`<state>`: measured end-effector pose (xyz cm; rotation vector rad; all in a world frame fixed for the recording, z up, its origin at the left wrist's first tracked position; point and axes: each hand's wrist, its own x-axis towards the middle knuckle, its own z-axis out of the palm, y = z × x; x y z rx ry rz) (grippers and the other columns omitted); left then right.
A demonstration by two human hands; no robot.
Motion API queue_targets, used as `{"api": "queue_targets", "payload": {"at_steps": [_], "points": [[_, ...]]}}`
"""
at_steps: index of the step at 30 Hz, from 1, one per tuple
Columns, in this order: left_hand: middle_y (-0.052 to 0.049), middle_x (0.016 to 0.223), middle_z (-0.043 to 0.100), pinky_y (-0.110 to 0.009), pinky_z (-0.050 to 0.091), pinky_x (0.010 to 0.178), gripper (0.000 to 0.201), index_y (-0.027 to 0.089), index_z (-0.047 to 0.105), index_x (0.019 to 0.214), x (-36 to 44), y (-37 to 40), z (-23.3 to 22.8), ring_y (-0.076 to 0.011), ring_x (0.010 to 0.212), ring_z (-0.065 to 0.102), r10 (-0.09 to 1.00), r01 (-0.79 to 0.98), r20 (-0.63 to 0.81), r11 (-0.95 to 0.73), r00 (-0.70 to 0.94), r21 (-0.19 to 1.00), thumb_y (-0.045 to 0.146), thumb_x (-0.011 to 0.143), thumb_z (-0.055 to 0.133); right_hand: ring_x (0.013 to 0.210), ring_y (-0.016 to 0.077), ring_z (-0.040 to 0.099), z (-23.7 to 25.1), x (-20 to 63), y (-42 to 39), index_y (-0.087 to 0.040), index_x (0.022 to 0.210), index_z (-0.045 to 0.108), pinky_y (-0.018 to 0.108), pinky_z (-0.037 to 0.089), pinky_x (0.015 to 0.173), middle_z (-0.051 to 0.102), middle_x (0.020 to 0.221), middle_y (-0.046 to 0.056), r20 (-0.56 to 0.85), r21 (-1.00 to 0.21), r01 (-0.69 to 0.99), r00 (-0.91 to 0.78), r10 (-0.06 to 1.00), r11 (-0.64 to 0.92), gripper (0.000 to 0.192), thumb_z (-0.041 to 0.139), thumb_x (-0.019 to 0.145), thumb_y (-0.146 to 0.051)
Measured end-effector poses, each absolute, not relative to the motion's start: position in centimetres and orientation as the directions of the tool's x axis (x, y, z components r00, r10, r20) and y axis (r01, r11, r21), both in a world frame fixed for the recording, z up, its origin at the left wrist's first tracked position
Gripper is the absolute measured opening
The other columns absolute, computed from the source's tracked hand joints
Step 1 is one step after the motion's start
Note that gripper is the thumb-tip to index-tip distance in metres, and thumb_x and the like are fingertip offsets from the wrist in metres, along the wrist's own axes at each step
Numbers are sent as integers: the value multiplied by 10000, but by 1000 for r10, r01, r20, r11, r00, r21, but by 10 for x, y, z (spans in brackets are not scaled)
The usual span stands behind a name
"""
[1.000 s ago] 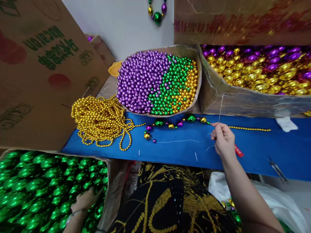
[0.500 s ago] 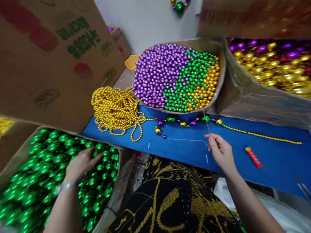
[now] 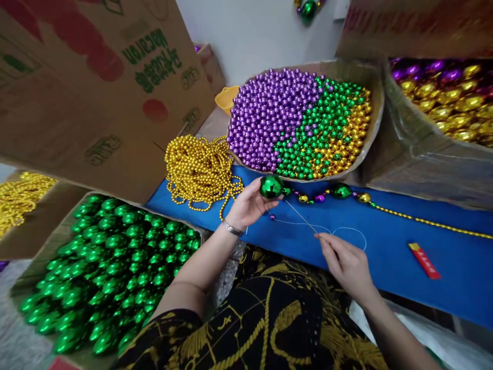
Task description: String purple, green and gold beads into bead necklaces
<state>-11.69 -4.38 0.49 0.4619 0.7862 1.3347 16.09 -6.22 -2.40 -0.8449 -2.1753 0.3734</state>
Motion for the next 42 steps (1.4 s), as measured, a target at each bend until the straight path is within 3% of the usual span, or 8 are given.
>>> {"api": "queue_targets", "payload": {"at_steps": [3, 8, 13, 19, 26, 33, 42], "points": [[-122, 1085, 686, -303, 579, 731, 453, 154, 611, 1143, -109, -41, 1, -238, 915, 706, 950, -708, -303, 268, 80, 654, 444, 806, 697, 809, 151, 741, -25, 162, -62, -176, 1070, 668, 228, 593, 747, 766, 939, 45, 540, -511, 476, -470, 698, 716, 174, 564, 931, -158], [-74, 1084, 685, -424, 550, 908, 448, 191, 593, 1141, -93, -40, 0, -253, 989, 693, 965, -721, -257, 147, -44, 677, 243, 729, 760, 809, 153, 739, -29, 157, -63, -187, 1095, 670, 249, 598, 743, 765, 942, 41, 537, -500, 451, -508, 673, 739, 200, 553, 935, -162], [-37, 980, 689, -484, 498, 997, 367, 186, 559, 1027, -82, -39, 0, -241, 1030, 685, 944, -733, -277, 61, -177, 678, 189, 720, 759, 791, 150, 737, -33, 154, -63, -177, 1075, 681, 250, 592, 739, 765, 936, 45, 521, -464, 490, -523, 674, 738, 191, 543, 943, -171], [-68, 981, 698, -343, 563, 791, 335, 177, 579, 1022, -88, -37, -3, -244, 959, 700, 955, -755, -288, 133, -76, 642, 284, 742, 728, 780, 157, 739, -33, 159, -61, -190, 1071, 691, 256, 594, 738, 768, 931, 41, 530, -465, 528, -477, 701, 711, 192, 553, 937, -178], [-122, 1110, 682, -265, 479, 575, 495, 182, 574, 1179, -105, -40, -8, -178, 760, 660, 966, -691, -258, 194, 11, 697, 431, 753, 608, 761, 153, 734, -35, 167, -57, -198, 1059, 704, 249, 583, 715, 769, 916, 37, 501, -426, 588, -479, 720, 688, 206, 525, 961, -229], [-152, 1051, 689, -231, 412, 505, 597, 130, 577, 1230, -104, -41, -13, -148, 689, 602, 947, -685, -300, 293, 113, 667, 493, 757, 566, 745, 135, 719, -38, 169, -55, -191, 1084, 680, 241, 549, 708, 763, 910, 17, 522, -363, 576, -525, 672, 732, 186, 549, 951, -196], [-127, 918, 711, -216, 455, 494, 460, 163, 581, 1100, -100, -41, -12, -159, 678, 649, 954, -662, -273, 286, 126, 693, 457, 749, 626, 745, 133, 717, -44, 174, -53, -205, 1080, 706, 243, 548, 717, 764, 926, 22, 511, -359, 590, -524, 681, 723, 204, 553, 946, -214]]}}
